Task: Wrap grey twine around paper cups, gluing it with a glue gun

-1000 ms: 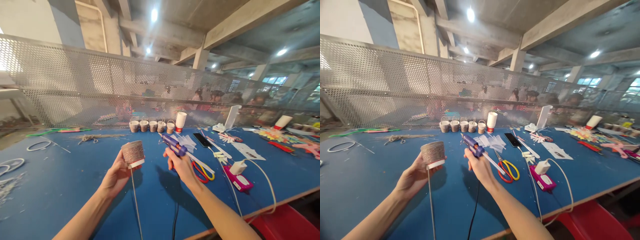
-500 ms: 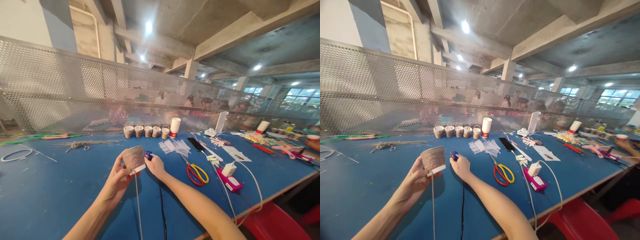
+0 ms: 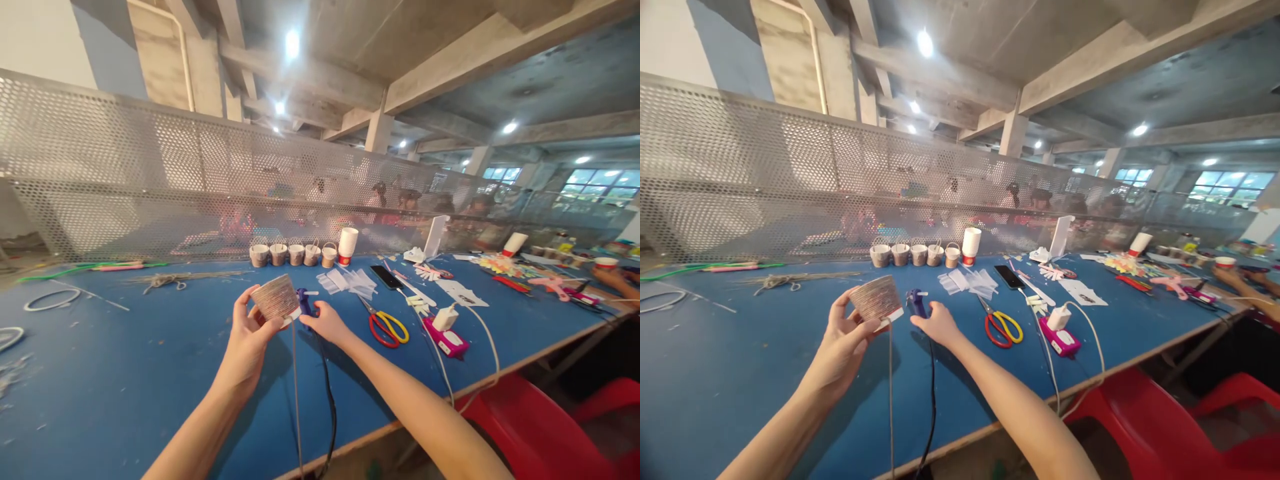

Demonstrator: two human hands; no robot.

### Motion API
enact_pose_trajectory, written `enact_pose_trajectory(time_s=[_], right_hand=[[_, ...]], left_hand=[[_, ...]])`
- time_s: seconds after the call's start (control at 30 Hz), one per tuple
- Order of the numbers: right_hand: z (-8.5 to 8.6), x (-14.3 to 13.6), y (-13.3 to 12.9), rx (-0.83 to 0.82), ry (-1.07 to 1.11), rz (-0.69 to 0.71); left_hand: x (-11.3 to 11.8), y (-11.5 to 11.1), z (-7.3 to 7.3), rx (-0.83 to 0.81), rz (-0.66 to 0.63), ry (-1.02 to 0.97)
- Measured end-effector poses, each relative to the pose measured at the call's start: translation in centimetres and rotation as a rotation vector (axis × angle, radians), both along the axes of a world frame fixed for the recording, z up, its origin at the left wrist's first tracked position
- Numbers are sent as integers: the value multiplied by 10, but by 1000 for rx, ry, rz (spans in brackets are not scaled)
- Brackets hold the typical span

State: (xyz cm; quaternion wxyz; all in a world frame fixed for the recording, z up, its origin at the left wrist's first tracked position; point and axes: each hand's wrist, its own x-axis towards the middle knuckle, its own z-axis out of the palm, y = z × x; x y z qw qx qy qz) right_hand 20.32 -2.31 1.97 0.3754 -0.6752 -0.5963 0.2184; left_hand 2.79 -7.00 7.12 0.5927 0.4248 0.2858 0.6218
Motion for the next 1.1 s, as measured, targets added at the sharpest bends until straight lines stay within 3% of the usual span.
enact_pose_trajectory(time_s=[0.17, 0.27, 0.37, 0.5, 0.6, 0.73, 0.87, 1.1], right_hand=[[5, 5, -67, 43, 192, -46], [8, -13, -112, 97, 401, 93], [8, -40, -140, 108, 612, 211], [3, -66, -148, -18, 695, 242], [-2, -71, -146, -79, 596, 249], [-7, -69, -146, 193, 270, 199], [-5, -67, -148, 462, 67, 250], [5, -66, -151, 476, 13, 308]], left_hand=[[-8, -30, -23, -53, 95, -33], [-11, -48, -39, -117, 96, -46], [-12, -60, -52, -147, 93, -40], [-17, -69, -65, -110, 132, -17], [-20, -73, -74, -53, 165, 21], [-23, -78, -80, -38, 192, 70], [-25, -81, -76, -67, 160, 93], [-29, -84, -65, -146, 133, 62]])
